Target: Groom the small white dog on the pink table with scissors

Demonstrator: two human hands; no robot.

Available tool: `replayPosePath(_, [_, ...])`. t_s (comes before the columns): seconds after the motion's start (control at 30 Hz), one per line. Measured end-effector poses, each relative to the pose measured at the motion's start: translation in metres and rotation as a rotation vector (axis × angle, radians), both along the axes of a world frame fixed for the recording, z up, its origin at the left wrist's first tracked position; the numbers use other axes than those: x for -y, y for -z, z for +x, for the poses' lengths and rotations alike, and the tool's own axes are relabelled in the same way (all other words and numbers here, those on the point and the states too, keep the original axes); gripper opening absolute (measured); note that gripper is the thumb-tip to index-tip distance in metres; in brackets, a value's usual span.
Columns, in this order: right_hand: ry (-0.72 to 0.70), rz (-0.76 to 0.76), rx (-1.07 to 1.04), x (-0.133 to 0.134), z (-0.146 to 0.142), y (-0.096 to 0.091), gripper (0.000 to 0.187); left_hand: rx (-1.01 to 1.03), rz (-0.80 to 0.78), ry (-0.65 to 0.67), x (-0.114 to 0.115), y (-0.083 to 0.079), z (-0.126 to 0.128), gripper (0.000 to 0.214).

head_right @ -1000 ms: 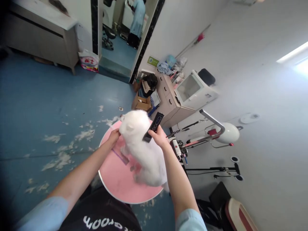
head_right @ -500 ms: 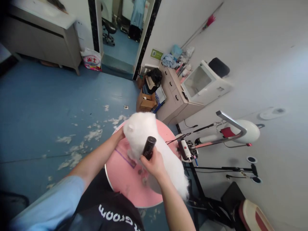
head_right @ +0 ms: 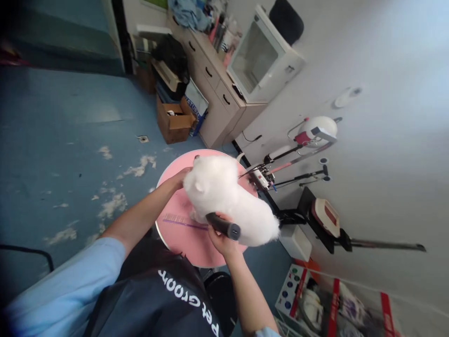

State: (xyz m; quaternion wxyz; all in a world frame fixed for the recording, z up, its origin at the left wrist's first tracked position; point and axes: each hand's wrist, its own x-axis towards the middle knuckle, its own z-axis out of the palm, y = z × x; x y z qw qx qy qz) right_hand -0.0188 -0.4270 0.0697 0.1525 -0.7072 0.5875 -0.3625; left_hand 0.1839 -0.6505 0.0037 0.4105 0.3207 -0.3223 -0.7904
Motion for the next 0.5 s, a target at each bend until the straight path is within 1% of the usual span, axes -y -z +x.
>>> replayPosePath(0.1, [0.009, 0.037, -0.086, -0.01, 0.02, 0.007, 0.041, -0.001, 0.001, 0.067, 0.004, -0.006, 0.0, 0.045])
replayPosePath(0.17, [0.083, -0.002, -0.092, -0.015, 0.031, 0.007, 0.041, -0.014, -0.017, 0.085, 0.005, -0.007, 0.001, 0.044])
replayPosePath(0.23, [0.163, -0.074, -0.062, -0.016, 0.039, 0.006, 0.041, -0.021, -0.022, 0.087, 0.005, -0.007, 0.001, 0.044])
replayPosePath(0.3, [0.182, -0.089, -0.053, -0.016, 0.044, 0.007, 0.04, -0.025, -0.026, 0.084, 0.005, -0.006, 0.0, 0.042])
replayPosePath(0.43, [0.116, 0.088, -0.103, -0.021, 0.047, 0.019, 0.04, -0.002, -0.043, 0.091, 0.006, -0.003, -0.001, 0.039])
replayPosePath(0.5, [0.148, 0.088, -0.071, -0.023, 0.047, 0.022, 0.04, 0.018, -0.062, 0.101, 0.006, 0.0, 0.001, 0.039])
